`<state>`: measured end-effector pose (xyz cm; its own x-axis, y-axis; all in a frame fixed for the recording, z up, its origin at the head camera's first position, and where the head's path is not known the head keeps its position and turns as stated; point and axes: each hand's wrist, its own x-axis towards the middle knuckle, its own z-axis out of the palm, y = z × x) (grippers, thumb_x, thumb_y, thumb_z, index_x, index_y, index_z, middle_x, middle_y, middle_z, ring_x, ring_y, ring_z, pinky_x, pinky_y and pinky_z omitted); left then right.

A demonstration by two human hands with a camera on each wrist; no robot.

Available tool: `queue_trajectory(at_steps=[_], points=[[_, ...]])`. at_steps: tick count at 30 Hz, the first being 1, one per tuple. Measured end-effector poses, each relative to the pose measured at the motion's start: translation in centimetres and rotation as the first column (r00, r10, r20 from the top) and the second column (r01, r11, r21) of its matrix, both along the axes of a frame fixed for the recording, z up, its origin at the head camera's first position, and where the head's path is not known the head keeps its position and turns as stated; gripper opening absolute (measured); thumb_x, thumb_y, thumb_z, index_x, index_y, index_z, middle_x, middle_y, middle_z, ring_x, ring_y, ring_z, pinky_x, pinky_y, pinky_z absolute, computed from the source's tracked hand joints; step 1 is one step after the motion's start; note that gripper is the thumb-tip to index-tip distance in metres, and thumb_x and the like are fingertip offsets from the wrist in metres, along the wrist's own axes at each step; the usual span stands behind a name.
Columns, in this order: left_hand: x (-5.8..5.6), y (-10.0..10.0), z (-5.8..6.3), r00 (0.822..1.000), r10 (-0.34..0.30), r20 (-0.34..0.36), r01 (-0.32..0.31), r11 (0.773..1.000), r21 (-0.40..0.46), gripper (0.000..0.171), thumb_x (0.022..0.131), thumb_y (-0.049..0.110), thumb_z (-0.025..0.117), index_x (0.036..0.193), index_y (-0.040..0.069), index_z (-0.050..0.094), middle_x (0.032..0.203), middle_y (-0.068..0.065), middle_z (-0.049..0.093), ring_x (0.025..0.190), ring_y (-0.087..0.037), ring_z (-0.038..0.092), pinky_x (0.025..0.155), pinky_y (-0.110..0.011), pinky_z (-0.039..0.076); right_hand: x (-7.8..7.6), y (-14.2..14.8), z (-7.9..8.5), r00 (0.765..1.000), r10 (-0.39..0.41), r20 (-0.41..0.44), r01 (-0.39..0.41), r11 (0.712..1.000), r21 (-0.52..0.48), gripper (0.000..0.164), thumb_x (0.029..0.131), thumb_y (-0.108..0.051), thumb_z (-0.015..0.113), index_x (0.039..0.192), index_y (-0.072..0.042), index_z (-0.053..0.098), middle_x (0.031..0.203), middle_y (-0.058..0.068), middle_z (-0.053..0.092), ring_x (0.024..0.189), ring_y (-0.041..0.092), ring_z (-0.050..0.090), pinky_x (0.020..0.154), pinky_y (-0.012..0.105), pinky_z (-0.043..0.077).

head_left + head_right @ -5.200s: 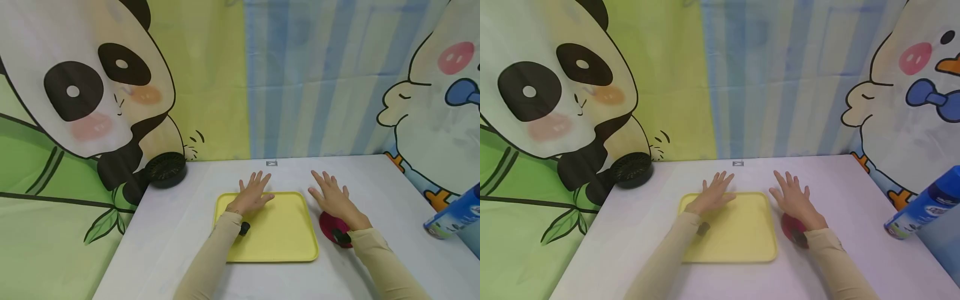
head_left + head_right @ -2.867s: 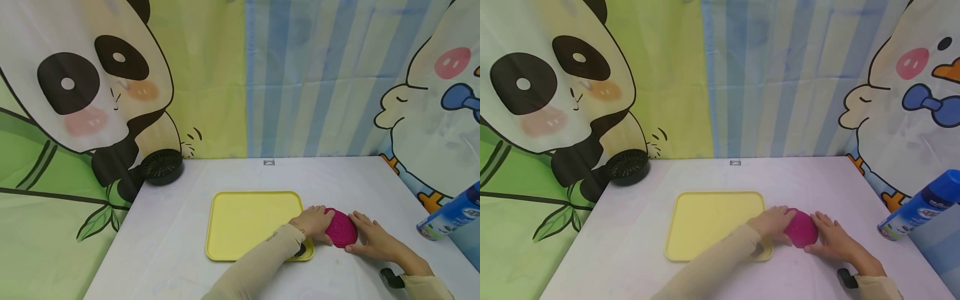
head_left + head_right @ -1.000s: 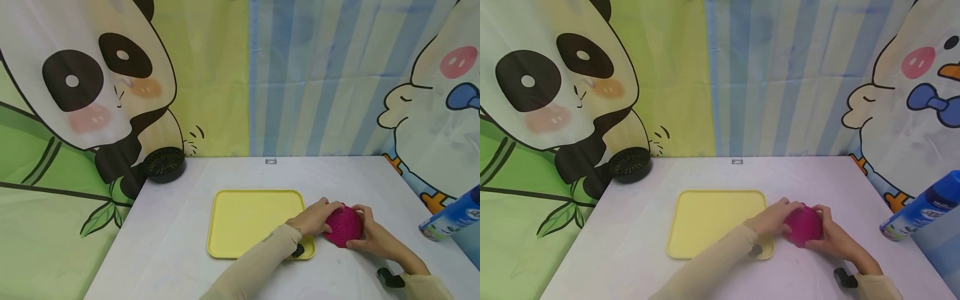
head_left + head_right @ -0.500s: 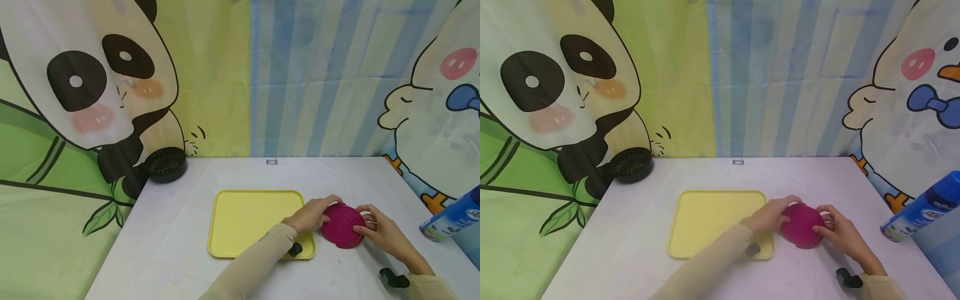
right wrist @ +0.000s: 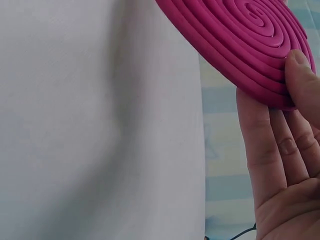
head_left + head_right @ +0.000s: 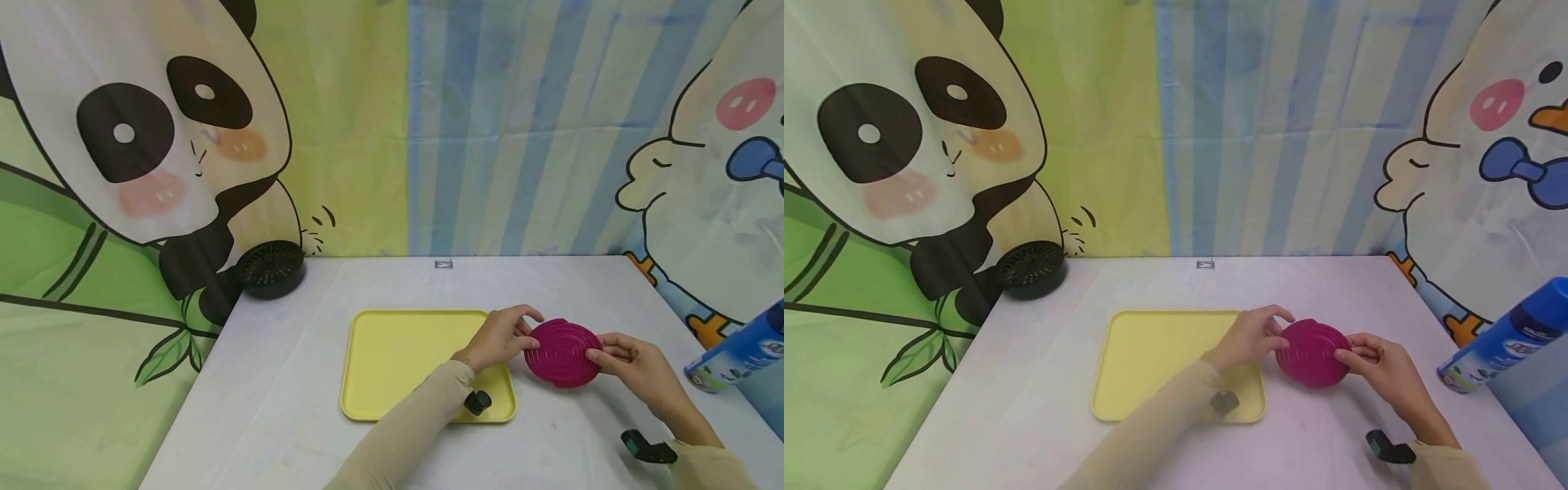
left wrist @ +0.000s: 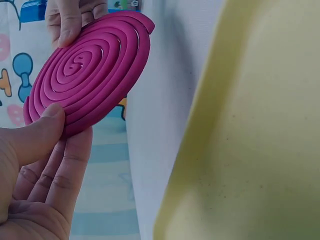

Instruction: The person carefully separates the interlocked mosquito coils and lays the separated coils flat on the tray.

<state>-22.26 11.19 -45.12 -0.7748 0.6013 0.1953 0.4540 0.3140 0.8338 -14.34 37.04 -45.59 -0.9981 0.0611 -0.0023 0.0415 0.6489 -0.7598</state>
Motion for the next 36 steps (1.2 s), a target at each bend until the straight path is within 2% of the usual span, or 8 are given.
queue_trajectory(at_steps=[4,7,12,20,24,29,34,36], points=[[-0.1,-0.6,0.4,0.999,0.047,0.009,-0.048,0.998,0.049,0.025,0.089,0.012,0.079,0.112,0.015,0.071,0.082,0.011,0.067,0.070,0.006,0.059,0.063,-0.011,0.051,-0.3,-0.6,0.6,0.999,-0.013,-0.033,0.013,1.000,0.009,0.052,0.095,-0.037,0.071,0.124,0.005,0.061,0.098,0.010,0.076,0.080,0.003,0.072,0.070,0.016,0.058],[-0.2,-1.1,0.8,0.995,0.081,0.052,-0.086,0.990,0.112,0.021,0.088,0.011,0.079,0.107,0.012,0.073,0.084,0.007,0.072,0.070,0.006,0.061,0.065,-0.012,0.053,-0.6,-1.2,1.1,0.997,-0.012,-0.074,0.012,1.000,-0.004,0.049,0.095,-0.036,0.071,0.123,0.004,0.061,0.094,0.005,0.076,0.079,0.003,0.072,0.070,0.014,0.057],[-0.6,-2.0,1.4,0.988,0.133,0.085,-0.148,0.966,0.211,0.016,0.089,0.012,0.079,0.104,0.010,0.075,0.088,0.000,0.076,0.071,0.006,0.064,0.066,-0.014,0.055,-1.4,-2.3,1.7,0.989,-0.014,-0.144,0.009,0.999,-0.042,0.046,0.096,-0.034,0.071,0.121,0.002,0.061,0.089,-0.007,0.074,0.079,0.002,0.072,0.070,0.012,0.056],[-1.4,-3.7,1.9,0.975,0.169,0.145,-0.208,0.922,0.326,0.015,0.090,0.012,0.077,0.105,0.007,0.075,0.093,-0.005,0.077,0.075,0.003,0.067,0.069,-0.017,0.058,-2.8,-4.7,2.3,0.969,-0.061,-0.239,0.031,0.991,-0.130,0.040,0.096,-0.029,0.071,0.120,0.002,0.061,0.088,-0.015,0.069,0.077,-0.002,0.071,0.069,0.013,0.057],[-1.5,-4.8,1.8,0.967,0.186,0.172,-0.237,0.903,0.357,0.016,0.090,0.010,0.077,0.105,0.006,0.075,0.094,-0.007,0.077,0.075,0.000,0.068,0.071,-0.020,0.059,-3.4,-6.0,2.3,0.960,-0.075,-0.268,0.031,0.986,-0.164,0.039,0.095,-0.026,0.072,0.121,0.002,0.062,0.088,-0.018,0.069,0.077,-0.002,0.071,0.070,0.014,0.057],[-1.7,-5.9,1.7,0.965,0.199,0.172,-0.252,0.887,0.388,0.016,0.090,0.010,0.077,0.105,0.005,0.075,0.093,-0.008,0.077,0.075,-0.001,0.070,0.072,-0.024,0.061,-4.1,-7.3,2.3,0.955,-0.078,-0.286,0.021,0.981,-0.195,0.038,0.094,-0.025,0.073,0.118,0.003,0.063,0.087,-0.017,0.069,0.076,0.000,0.071,0.070,0.014,0.058],[-1.8,-6.8,1.8,0.961,0.203,0.190,-0.264,0.880,0.396,0.016,0.090,0.009,0.077,0.105,0.003,0.075,0.093,-0.011,0.077,0.076,-0.004,0.071,0.071,-0.023,0.061,-4.6,-8.1,2.4,0.959,-0.079,-0.274,0.016,0.974,-0.225,0.038,0.094,-0.027,0.073,0.118,0.002,0.063,0.087,-0.015,0.070,0.076,0.002,0.071,0.071,0.015,0.058],[-1.7,-7.0,1.8,0.958,0.199,0.205,-0.267,0.877,0.399,0.017,0.090,0.008,0.076,0.105,0.002,0.075,0.094,-0.012,0.077,0.077,-0.006,0.072,0.073,-0.027,0.062,-4.8,-8.3,2.4,0.959,-0.077,-0.273,0.012,0.973,-0.232,0.039,0.095,-0.027,0.072,0.118,0.002,0.063,0.087,-0.014,0.070,0.077,0.002,0.071,0.072,0.015,0.058]])
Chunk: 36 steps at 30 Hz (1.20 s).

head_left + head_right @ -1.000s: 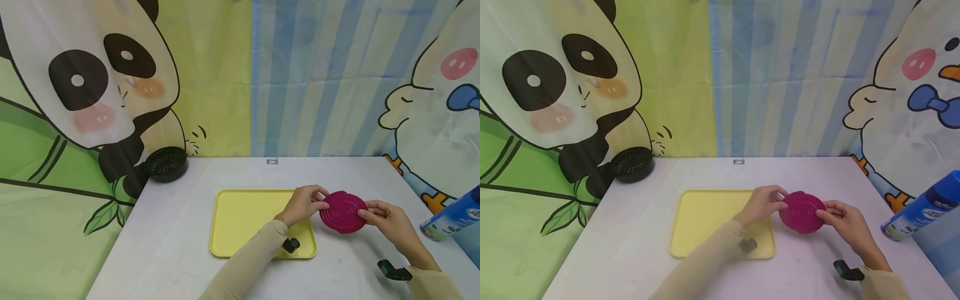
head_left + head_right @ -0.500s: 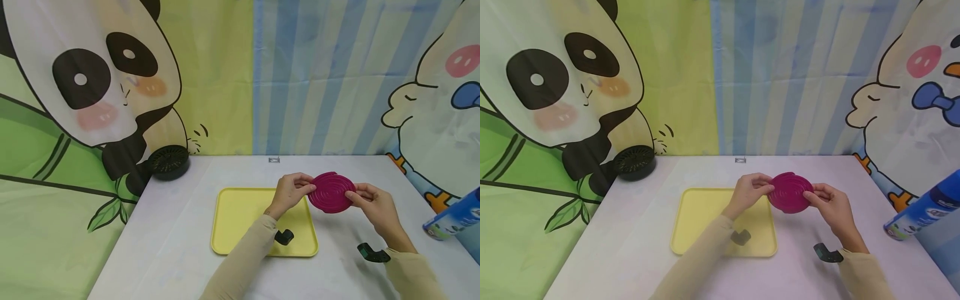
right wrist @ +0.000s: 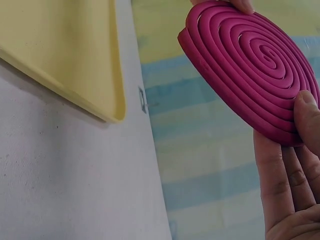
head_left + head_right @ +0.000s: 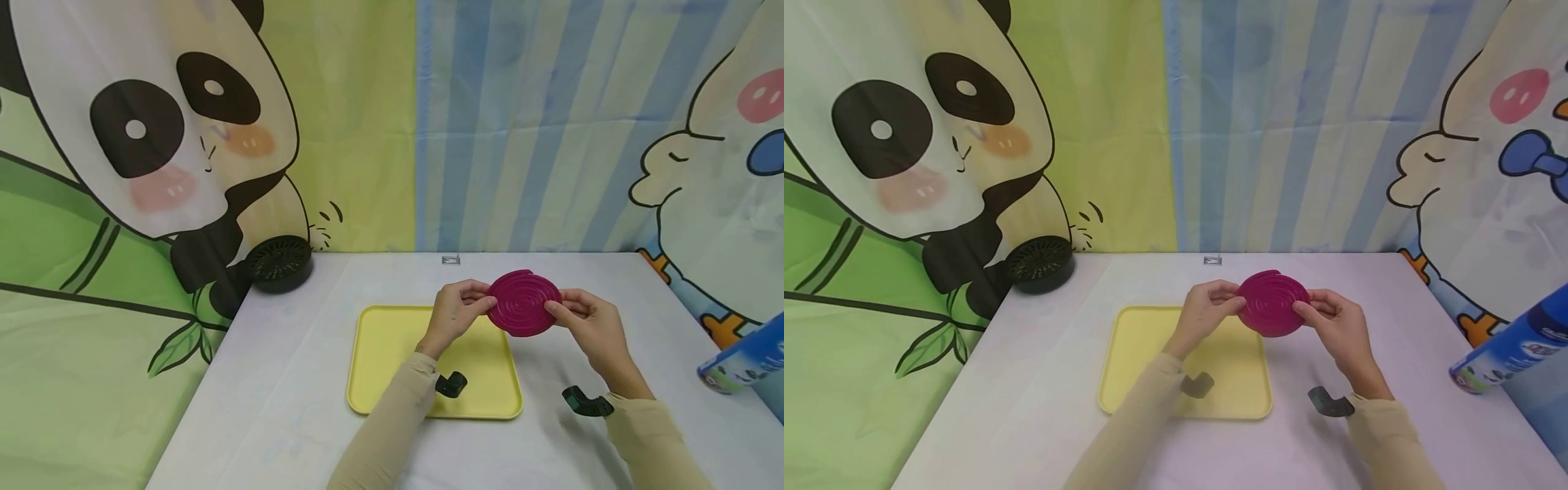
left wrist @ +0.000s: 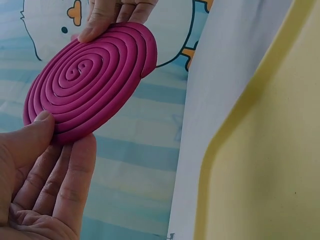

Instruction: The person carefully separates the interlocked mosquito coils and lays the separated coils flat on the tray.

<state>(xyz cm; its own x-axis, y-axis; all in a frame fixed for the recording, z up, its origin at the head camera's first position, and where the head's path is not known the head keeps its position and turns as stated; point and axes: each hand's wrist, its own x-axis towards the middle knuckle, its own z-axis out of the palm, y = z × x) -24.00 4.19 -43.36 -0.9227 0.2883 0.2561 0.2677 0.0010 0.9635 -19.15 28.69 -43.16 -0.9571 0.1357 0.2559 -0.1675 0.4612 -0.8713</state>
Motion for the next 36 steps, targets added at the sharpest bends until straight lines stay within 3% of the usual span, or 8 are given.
queue_trajectory(at_steps=[8,21,27,32,36], points=[[-0.2,-0.5,-0.2,1.000,0.015,0.008,-0.015,1.000,0.014,0.016,0.090,0.006,0.076,0.104,0.000,0.074,0.093,-0.014,0.077,0.077,-0.009,0.073,0.073,-0.030,0.063,-0.5,-0.6,-0.1,0.999,0.013,-0.038,-0.014,1.000,-0.007,0.037,0.094,-0.025,0.073,0.117,0.002,0.064,0.087,-0.012,0.071,0.077,0.003,0.072,0.071,0.016,0.058],[0.3,0.1,-0.4,0.998,0.019,0.058,-0.021,0.999,0.030,0.011,0.090,0.005,0.076,0.100,0.000,0.074,0.087,-0.012,0.076,0.074,-0.010,0.073,0.070,-0.029,0.062,0.0,-0.3,-0.4,1.000,-0.009,-0.012,0.009,1.000,0.028,0.039,0.095,-0.028,0.071,0.120,0.002,0.063,0.090,-0.011,0.070,0.079,-0.002,0.072,0.072,0.014,0.057],[0.3,0.8,-0.8,0.997,0.014,0.075,-0.016,0.999,0.033,0.010,0.090,0.004,0.075,0.099,0.000,0.075,0.086,-0.011,0.076,0.073,-0.012,0.074,0.074,-0.041,0.063,0.5,0.3,-0.7,1.000,-0.001,-0.017,0.002,0.998,0.060,0.035,0.098,-0.023,0.068,0.121,0.003,0.064,0.098,0.004,0.073,0.079,-0.001,0.072,0.072,0.015,0.057],[0.3,1.2,-0.9,0.997,0.004,0.080,-0.007,0.999,0.040,0.010,0.091,0.004,0.074,0.100,-0.001,0.074,0.088,-0.011,0.077,0.072,-0.008,0.072,0.073,-0.038,0.063,0.7,0.5,-0.8,0.999,-0.026,-0.034,0.029,0.996,0.080,0.033,0.098,-0.021,0.068,0.121,0.001,0.064,0.104,0.016,0.073,0.079,-0.003,0.072,0.072,0.014,0.057],[0.3,1.5,-0.8,0.996,-0.004,0.091,0.000,0.999,0.041,0.010,0.092,0.003,0.073,0.101,0.000,0.075,0.088,-0.011,0.077,0.073,-0.008,0.072,0.073,-0.037,0.063,0.9,0.7,-0.8,0.998,-0.043,-0.047,0.047,0.995,0.085,0.033,0.097,-0.020,0.069,0.122,0.000,0.065,0.107,0.016,0.072,0.080,-0.005,0.071,0.072,0.015,0.057]])
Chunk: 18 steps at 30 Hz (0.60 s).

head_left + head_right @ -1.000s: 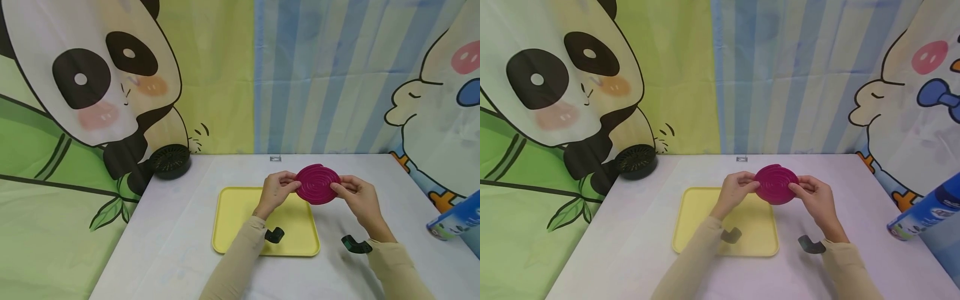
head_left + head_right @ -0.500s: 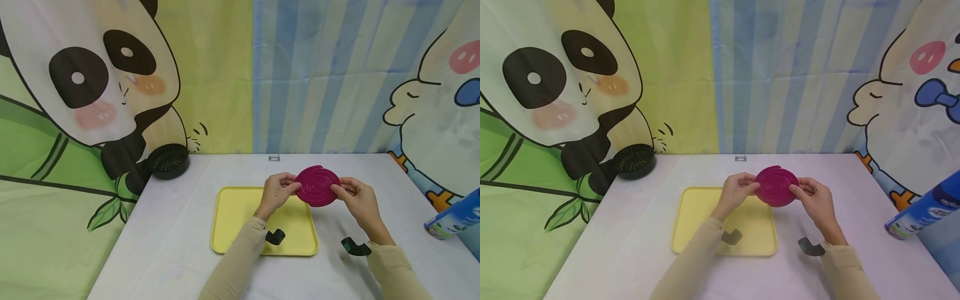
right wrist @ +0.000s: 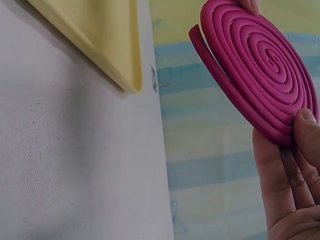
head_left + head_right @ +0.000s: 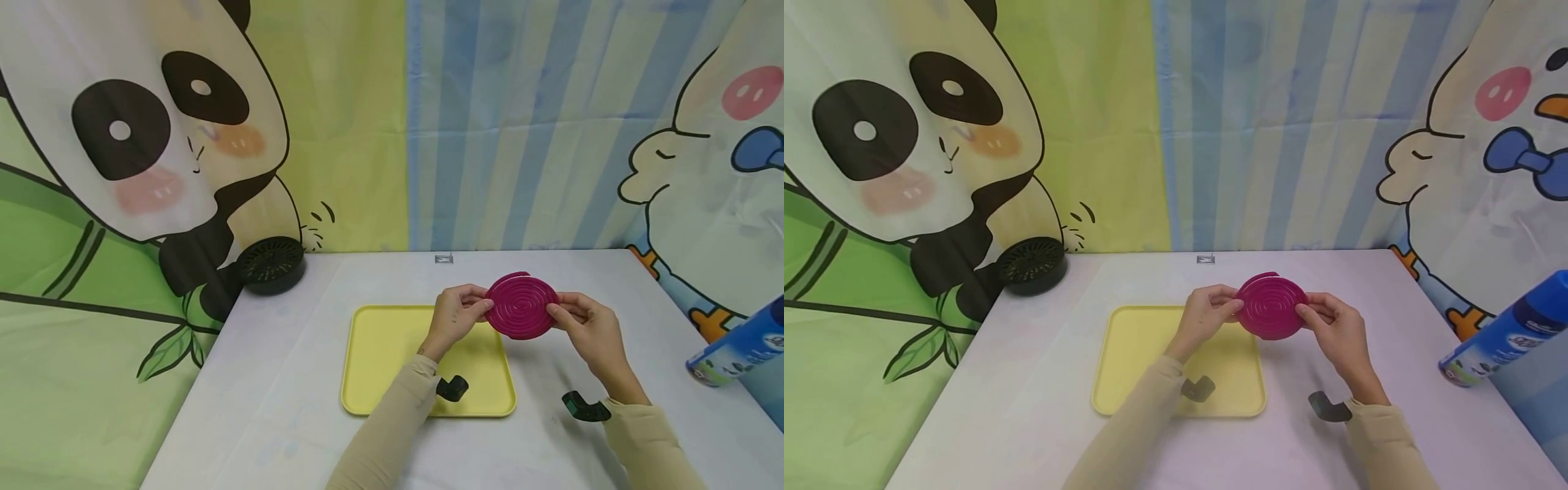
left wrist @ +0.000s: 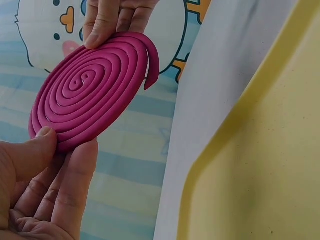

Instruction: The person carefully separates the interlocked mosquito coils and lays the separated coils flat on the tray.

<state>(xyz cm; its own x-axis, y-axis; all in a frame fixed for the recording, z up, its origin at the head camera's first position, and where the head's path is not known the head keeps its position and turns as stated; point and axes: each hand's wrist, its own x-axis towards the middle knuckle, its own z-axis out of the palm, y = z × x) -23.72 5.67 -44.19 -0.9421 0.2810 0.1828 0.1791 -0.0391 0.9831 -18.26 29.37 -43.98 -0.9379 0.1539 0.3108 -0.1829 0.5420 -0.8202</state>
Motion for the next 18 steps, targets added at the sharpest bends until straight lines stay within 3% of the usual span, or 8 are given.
queue_trajectory(at_steps=[7,18], points=[[-0.08,0.01,0.00,1.000,-0.003,0.016,0.003,1.000,-0.002,0.012,0.094,0.004,0.071,0.105,0.001,0.075,0.091,-0.010,0.077,0.076,-0.008,0.073,0.078,-0.045,0.062,0.00,0.07,-0.02,0.999,-0.011,-0.035,0.011,1.000,-0.015,0.032,0.095,-0.018,0.071,0.122,0.000,0.066,0.103,0.004,0.072,0.079,-0.004,0.072,0.071,0.014,0.057],[0.03,0.09,0.39,0.998,-0.018,0.066,0.017,1.000,0.019,0.013,0.096,0.004,0.068,0.107,0.002,0.075,0.092,-0.008,0.077,0.080,-0.011,0.074,0.081,-0.047,0.061,0.11,0.05,-0.07,0.994,-0.029,-0.109,0.022,0.998,-0.063,0.033,0.094,-0.011,0.072,0.121,0.002,0.061,0.100,-0.006,0.073,0.081,-0.003,0.072,0.070,0.015,0.058]])
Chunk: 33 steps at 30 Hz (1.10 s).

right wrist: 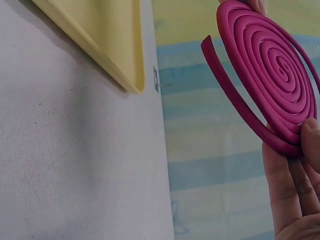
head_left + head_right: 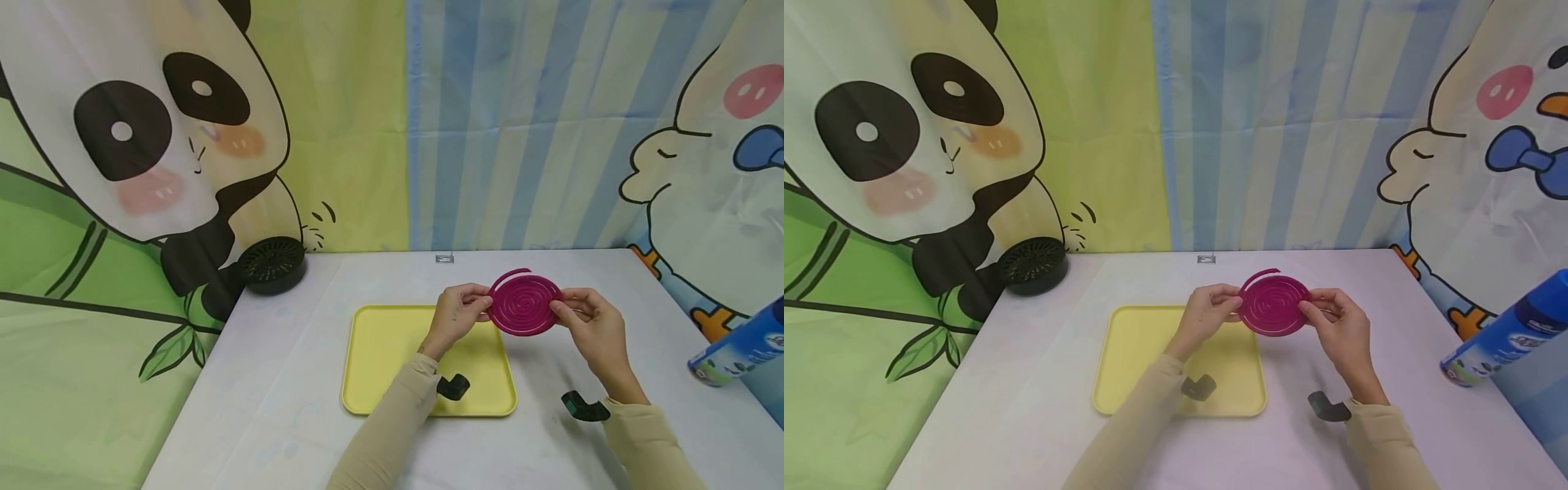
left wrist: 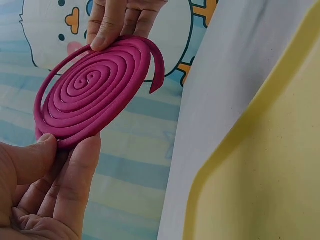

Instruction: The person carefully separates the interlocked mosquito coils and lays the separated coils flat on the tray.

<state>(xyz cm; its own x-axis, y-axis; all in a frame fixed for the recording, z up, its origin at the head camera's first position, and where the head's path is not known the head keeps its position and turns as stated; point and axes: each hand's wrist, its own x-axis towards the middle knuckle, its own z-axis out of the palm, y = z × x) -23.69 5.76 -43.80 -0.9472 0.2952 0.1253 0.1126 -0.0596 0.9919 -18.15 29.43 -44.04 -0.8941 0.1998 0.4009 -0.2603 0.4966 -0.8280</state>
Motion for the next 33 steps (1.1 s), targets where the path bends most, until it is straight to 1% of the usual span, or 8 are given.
queue_trajectory(at_steps=[7,9,13,18,20,23,28,33], points=[[0.21,0.15,0.39,1.000,0.021,-0.008,-0.021,0.999,-0.037,0.013,0.097,0.006,0.067,0.106,0.003,0.075,0.094,-0.008,0.078,0.079,-0.011,0.074,0.078,-0.041,0.063,-0.06,-0.03,0.03,1.000,-0.007,-0.002,0.007,1.000,0.012,0.030,0.095,-0.011,0.070,0.120,0.001,0.060,0.100,-0.002,0.072,0.081,-0.005,0.071,0.072,0.013,0.057],[0.31,0.16,0.52,1.000,0.025,-0.006,-0.025,0.999,-0.039,0.013,0.097,0.006,0.067,0.107,0.003,0.075,0.095,-0.008,0.078,0.079,-0.010,0.074,0.079,-0.044,0.062,-0.07,-0.01,0.03,1.000,-0.002,0.000,0.002,1.000,0.007,0.029,0.094,-0.011,0.071,0.119,0.001,0.060,0.100,-0.003,0.072,0.082,-0.005,0.071,0.072,0.014,0.057],[0.26,0.16,0.51,1.000,0.026,0.000,-0.026,0.999,-0.043,0.013,0.097,0.006,0.067,0.106,0.003,0.075,0.094,-0.007,0.078,0.079,-0.011,0.074,0.080,-0.045,0.062,-0.06,0.05,-0.02,1.000,0.003,0.009,-0.003,1.000,0.004,0.030,0.094,-0.012,0.072,0.118,0.001,0.061,0.103,-0.006,0.070,0.083,-0.006,0.071,0.072,0.014,0.057],[0.17,0.13,0.35,1.000,0.030,0.005,-0.029,0.998,-0.059,0.013,0.097,0.007,0.067,0.106,0.005,0.075,0.093,-0.006,0.077,0.078,-0.011,0.074,0.079,-0.042,0.062,0.02,-0.03,0.03,0.998,-0.025,0.054,0.024,1.000,0.016,0.031,0.094,-0.018,0.072,0.118,-0.001,0.063,0.112,0.003,0.066,0.084,-0.009,0.069,0.073,0.012,0.056],[0.22,0.08,0.34,1.000,0.029,-0.003,-0.029,0.997,-0.066,0.013,0.097,0.007,0.067,0.107,0.005,0.075,0.093,-0.006,0.077,0.078,-0.010,0.074,0.079,-0.042,0.062,0.08,-0.06,0.09,0.996,-0.039,0.076,0.037,0.999,0.021,0.031,0.094,-0.020,0.072,0.118,-0.002,0.064,0.114,0.007,0.065,0.084,-0.010,0.068,0.074,0.011,0.055],[0.29,0.03,0.34,1.000,0.024,-0.013,-0.025,0.997,-0.071,0.013,0.098,0.007,0.066,0.107,0.005,0.075,0.093,-0.006,0.077,0.078,-0.010,0.074,0.081,-0.044,0.062,0.14,-0.03,0.13,0.995,-0.047,0.093,0.045,0.999,0.026,0.032,0.095,-0.023,0.072,0.119,-0.003,0.064,0.116,0.009,0.065,0.083,-0.010,0.068,0.074,0.010,0.054],[0.30,-0.06,0.33,1.000,0.020,-0.018,-0.021,0.997,-0.069,0.013,0.098,0.007,0.066,0.107,0.004,0.075,0.093,-0.006,0.077,0.078,-0.010,0.074,0.083,-0.047,0.061,0.17,0.02,0.15,0.996,-0.041,0.085,0.039,0.999,0.025,0.032,0.094,-0.021,0.073,0.118,-0.002,0.065,0.111,0.006,0.065,0.083,-0.010,0.068,0.073,0.011,0.055],[0.33,-0.16,0.40,1.000,0.022,-0.021,-0.023,0.996,-0.084,0.013,0.098,0.007,0.066,0.107,0.005,0.075,0.093,-0.005,0.077,0.078,-0.009,0.073,0.080,-0.043,0.062,0.25,-0.06,0.18,0.996,-0.056,0.075,0.053,0.998,0.036,0.031,0.093,-0.021,0.074,0.117,-0.003,0.066,0.106,0.002,0.067,0.082,-0.010,0.067,0.072,0.010,0.055]])
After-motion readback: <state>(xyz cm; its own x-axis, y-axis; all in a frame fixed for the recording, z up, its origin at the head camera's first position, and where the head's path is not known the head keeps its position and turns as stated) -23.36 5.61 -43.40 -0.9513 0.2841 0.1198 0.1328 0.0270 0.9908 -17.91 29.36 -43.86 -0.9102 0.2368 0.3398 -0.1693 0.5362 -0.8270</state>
